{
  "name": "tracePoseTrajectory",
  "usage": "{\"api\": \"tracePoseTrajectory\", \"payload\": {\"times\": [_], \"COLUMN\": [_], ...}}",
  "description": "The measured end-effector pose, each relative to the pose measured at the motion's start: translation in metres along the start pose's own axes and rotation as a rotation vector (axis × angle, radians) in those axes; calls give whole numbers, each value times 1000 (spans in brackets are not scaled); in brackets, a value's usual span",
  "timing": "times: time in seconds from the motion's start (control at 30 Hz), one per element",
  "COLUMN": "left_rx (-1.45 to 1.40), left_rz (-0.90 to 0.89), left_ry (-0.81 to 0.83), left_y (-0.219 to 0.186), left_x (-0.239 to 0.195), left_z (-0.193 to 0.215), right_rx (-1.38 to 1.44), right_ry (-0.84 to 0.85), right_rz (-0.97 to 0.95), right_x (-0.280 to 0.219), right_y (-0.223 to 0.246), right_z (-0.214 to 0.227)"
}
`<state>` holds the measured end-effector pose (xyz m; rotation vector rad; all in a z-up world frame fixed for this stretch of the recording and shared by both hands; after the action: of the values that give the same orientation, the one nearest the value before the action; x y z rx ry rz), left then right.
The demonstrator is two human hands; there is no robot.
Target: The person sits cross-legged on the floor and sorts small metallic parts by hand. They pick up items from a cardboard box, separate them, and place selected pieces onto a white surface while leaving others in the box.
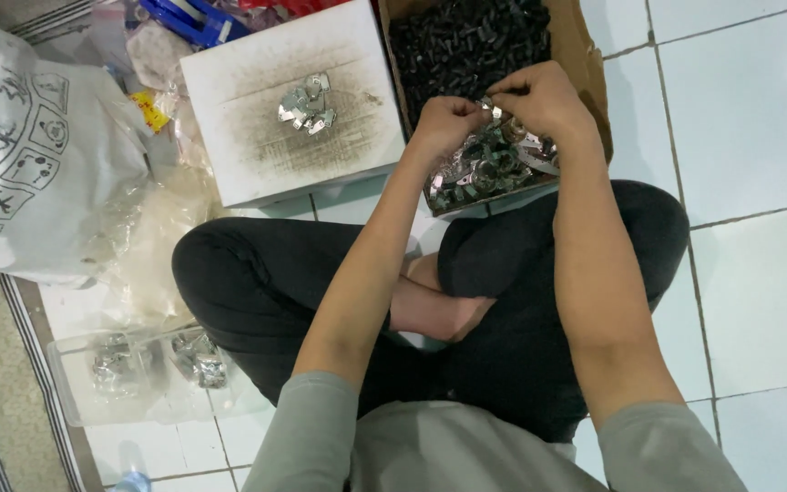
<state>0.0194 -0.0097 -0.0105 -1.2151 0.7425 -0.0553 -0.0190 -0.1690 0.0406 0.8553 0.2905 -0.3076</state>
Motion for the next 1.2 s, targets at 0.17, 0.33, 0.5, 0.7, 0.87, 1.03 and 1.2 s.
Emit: {"api": "tracePoseTrajectory", "payload": {"times": [0.17, 0.33, 0.5, 0.7, 0.87, 1.03, 1.2], "left_rx": [-61, -248, -68, -483, -978, -976, -508], "left_rz": [46, 78, 55, 165, 312, 388, 348], "left_ry": [-26, 66, 41, 54, 16, -27, -4], "left_y": [0, 1, 9, -4, 15, 33, 19], "left_x": [-2, -1, 5, -6, 15, 31, 30], "left_z": [-2, -3, 0, -7, -14, -14, -2], "right_rx": [3, 5, 2, 3, -2, -128, -680], "right_ry": [-16, -30, -32, 13, -6, -132, 139], "right_rz": [42, 22, 30, 73, 174, 91, -238], "right_x": [5, 1, 0, -4, -15, 3, 24], "right_y": [-5, 0, 0, 16, 34, 0, -10], "right_z": [0, 7, 9, 1, 6, -3, -55]}}
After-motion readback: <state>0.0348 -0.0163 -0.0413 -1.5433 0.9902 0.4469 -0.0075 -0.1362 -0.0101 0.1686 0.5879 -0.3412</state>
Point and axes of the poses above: each hand's wrist, its own x-axis towards the middle knuckle, its own z-axis out of the back of the hand, y = z × x, the point moved 4 cm from there along x, towards the middle knuckle, and after that the axes turned 2 degrees about -z, right-handed, at the moved point
